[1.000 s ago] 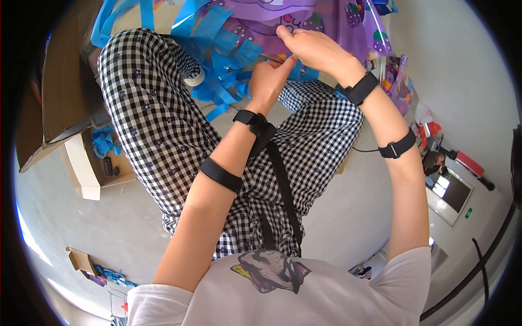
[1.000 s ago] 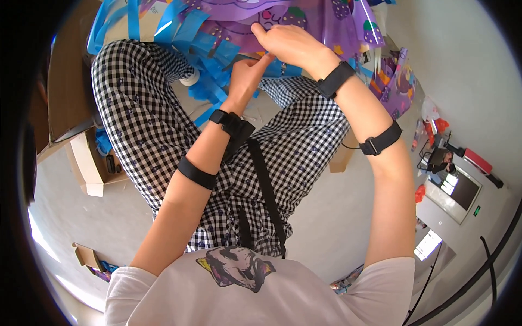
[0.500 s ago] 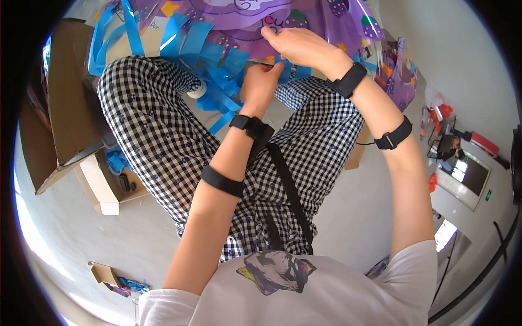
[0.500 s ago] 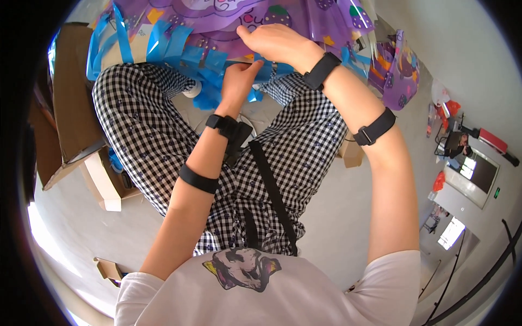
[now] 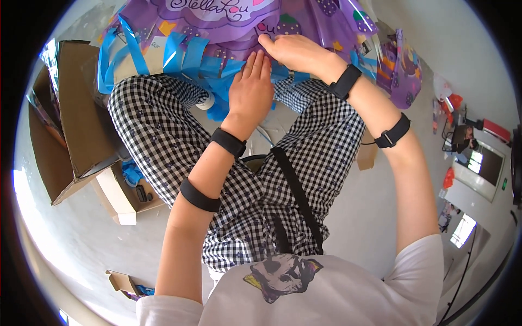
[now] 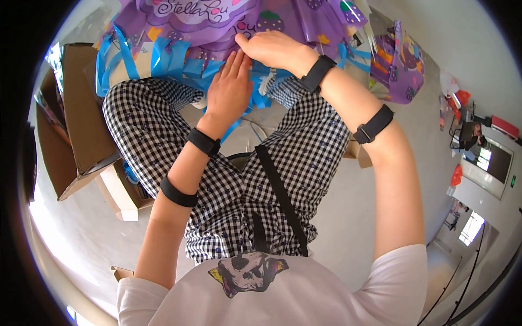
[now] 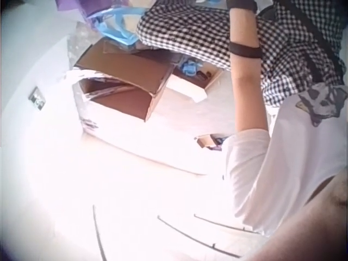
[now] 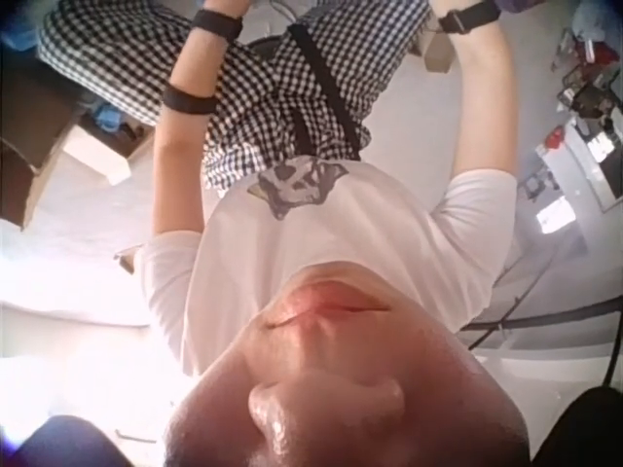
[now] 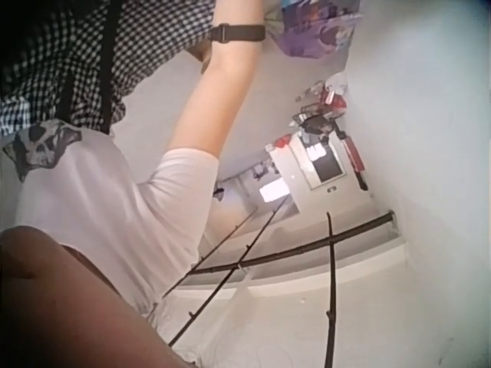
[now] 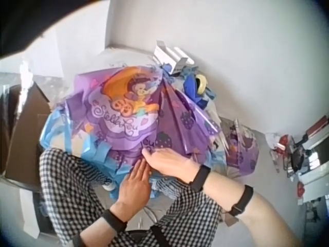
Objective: The person attaches blue ribbons to the edges of purple plastic sheets using tape from a dispenser. They then fold the plastic sheets and set them aside on the table.
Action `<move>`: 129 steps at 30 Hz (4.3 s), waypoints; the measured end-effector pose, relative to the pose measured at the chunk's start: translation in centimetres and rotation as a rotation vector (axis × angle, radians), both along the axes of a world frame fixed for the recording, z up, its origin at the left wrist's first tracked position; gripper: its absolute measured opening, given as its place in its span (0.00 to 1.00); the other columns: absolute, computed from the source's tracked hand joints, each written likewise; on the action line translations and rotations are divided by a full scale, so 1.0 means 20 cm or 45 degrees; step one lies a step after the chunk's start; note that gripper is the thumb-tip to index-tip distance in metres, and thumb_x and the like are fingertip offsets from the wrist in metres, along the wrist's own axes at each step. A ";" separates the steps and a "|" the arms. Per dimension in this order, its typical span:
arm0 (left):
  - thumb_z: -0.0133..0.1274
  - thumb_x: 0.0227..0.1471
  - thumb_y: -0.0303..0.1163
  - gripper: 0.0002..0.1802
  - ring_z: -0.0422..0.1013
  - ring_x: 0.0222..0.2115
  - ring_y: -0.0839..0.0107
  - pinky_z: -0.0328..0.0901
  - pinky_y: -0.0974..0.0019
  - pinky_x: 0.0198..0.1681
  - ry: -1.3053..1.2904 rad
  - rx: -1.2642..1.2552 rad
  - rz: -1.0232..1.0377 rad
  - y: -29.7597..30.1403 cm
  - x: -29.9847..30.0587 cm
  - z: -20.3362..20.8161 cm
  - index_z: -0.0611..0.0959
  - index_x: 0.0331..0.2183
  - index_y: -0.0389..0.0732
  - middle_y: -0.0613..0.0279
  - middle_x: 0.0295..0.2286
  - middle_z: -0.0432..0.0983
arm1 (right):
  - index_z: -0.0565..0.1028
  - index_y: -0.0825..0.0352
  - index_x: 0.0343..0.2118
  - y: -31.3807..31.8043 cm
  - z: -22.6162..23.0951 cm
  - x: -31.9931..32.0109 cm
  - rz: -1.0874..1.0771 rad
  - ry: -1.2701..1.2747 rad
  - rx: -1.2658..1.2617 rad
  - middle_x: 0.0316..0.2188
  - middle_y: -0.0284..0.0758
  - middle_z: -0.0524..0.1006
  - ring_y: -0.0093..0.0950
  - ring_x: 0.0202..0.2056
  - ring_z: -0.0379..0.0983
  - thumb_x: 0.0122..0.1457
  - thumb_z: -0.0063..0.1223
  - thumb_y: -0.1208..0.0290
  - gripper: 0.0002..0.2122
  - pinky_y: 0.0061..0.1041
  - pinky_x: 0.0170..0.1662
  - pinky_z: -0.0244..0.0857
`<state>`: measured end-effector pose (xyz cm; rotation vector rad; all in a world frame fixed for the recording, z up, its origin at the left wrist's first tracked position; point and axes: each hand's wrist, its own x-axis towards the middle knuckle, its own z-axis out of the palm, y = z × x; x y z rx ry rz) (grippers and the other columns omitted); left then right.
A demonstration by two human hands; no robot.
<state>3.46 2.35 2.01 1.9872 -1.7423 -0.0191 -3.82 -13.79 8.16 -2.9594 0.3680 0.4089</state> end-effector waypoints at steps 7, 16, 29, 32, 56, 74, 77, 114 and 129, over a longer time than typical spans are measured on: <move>0.54 0.52 0.33 0.33 0.53 0.62 0.54 0.60 0.55 0.56 0.079 0.154 0.032 -0.02 0.06 0.02 0.66 0.58 0.39 0.46 0.60 0.57 | 0.62 0.72 0.40 0.02 0.04 0.05 -0.143 0.068 0.222 0.20 0.44 0.73 0.42 0.25 0.74 0.58 0.43 0.76 0.09 0.38 0.27 0.67; 0.58 0.49 0.35 0.28 0.47 0.63 0.41 0.58 0.46 0.57 0.297 0.169 -0.227 0.02 0.12 0.05 0.75 0.54 0.58 0.34 0.60 0.51 | 0.61 0.68 0.43 -0.01 0.01 0.06 -0.117 0.171 0.131 0.19 0.42 0.72 0.41 0.25 0.75 0.60 0.41 0.74 0.09 0.38 0.26 0.66; 0.55 0.47 0.29 0.29 0.49 0.62 0.42 0.61 0.47 0.54 0.158 0.170 -0.178 0.00 0.09 0.04 0.76 0.53 0.58 0.33 0.59 0.53 | 0.62 0.69 0.43 -0.01 0.01 0.06 0.074 0.072 -0.025 0.19 0.43 0.73 0.42 0.24 0.75 0.59 0.44 0.74 0.10 0.37 0.26 0.67; 0.54 0.47 0.28 0.29 0.50 0.62 0.42 0.61 0.47 0.54 0.134 0.199 -0.160 -0.01 0.09 0.05 0.76 0.53 0.57 0.33 0.59 0.53 | 0.63 0.70 0.44 0.01 0.04 0.08 0.070 0.099 -0.111 0.20 0.43 0.75 0.42 0.26 0.76 0.56 0.49 0.76 0.14 0.37 0.26 0.68; 0.54 0.44 0.26 0.29 0.53 0.61 0.44 0.62 0.49 0.53 0.011 0.192 -0.151 -0.04 0.05 0.07 0.78 0.51 0.55 0.37 0.58 0.57 | 0.70 0.66 0.36 0.35 0.04 -0.50 -1.075 -0.855 0.332 0.28 0.33 0.77 0.26 0.29 0.75 0.57 0.57 0.73 0.08 0.24 0.34 0.68; 0.53 0.43 0.25 0.26 0.67 0.46 0.57 0.66 0.59 0.45 -0.175 0.070 -0.239 -0.14 0.03 0.10 0.79 0.49 0.44 0.55 0.45 0.70 | 0.79 0.70 0.38 0.48 -0.24 -0.32 -0.844 -0.983 -0.071 0.39 0.36 0.74 0.34 0.44 0.69 0.46 0.52 0.80 0.14 0.32 0.45 0.66; 0.54 0.44 0.24 0.29 0.67 0.45 0.57 0.67 0.60 0.45 -0.296 0.145 -0.249 -0.13 0.01 0.10 0.77 0.52 0.46 0.56 0.46 0.68 | 0.79 0.71 0.39 0.50 -0.25 -0.33 -0.846 -0.924 -0.097 0.40 0.35 0.74 0.34 0.45 0.68 0.47 0.52 0.79 0.14 0.31 0.45 0.64; 0.48 0.53 0.26 0.19 0.70 0.48 0.70 0.63 0.69 0.50 1.511 0.505 0.198 0.21 0.12 0.06 0.76 0.48 0.34 0.59 0.45 0.75 | 0.66 0.67 0.34 0.38 -0.38 -0.48 -1.630 -1.646 1.165 0.26 0.30 0.70 0.20 0.26 0.65 0.52 0.65 0.67 0.17 0.20 0.30 0.62; 0.59 0.52 0.43 0.20 0.67 0.43 0.73 0.56 0.67 0.47 2.133 0.324 0.656 -0.05 -0.16 0.00 0.80 0.43 0.42 0.66 0.39 0.74 | 0.66 0.67 0.34 0.40 -0.30 -0.55 -1.637 -1.460 1.193 0.25 0.29 0.71 0.17 0.26 0.67 0.51 0.65 0.72 0.16 0.17 0.29 0.62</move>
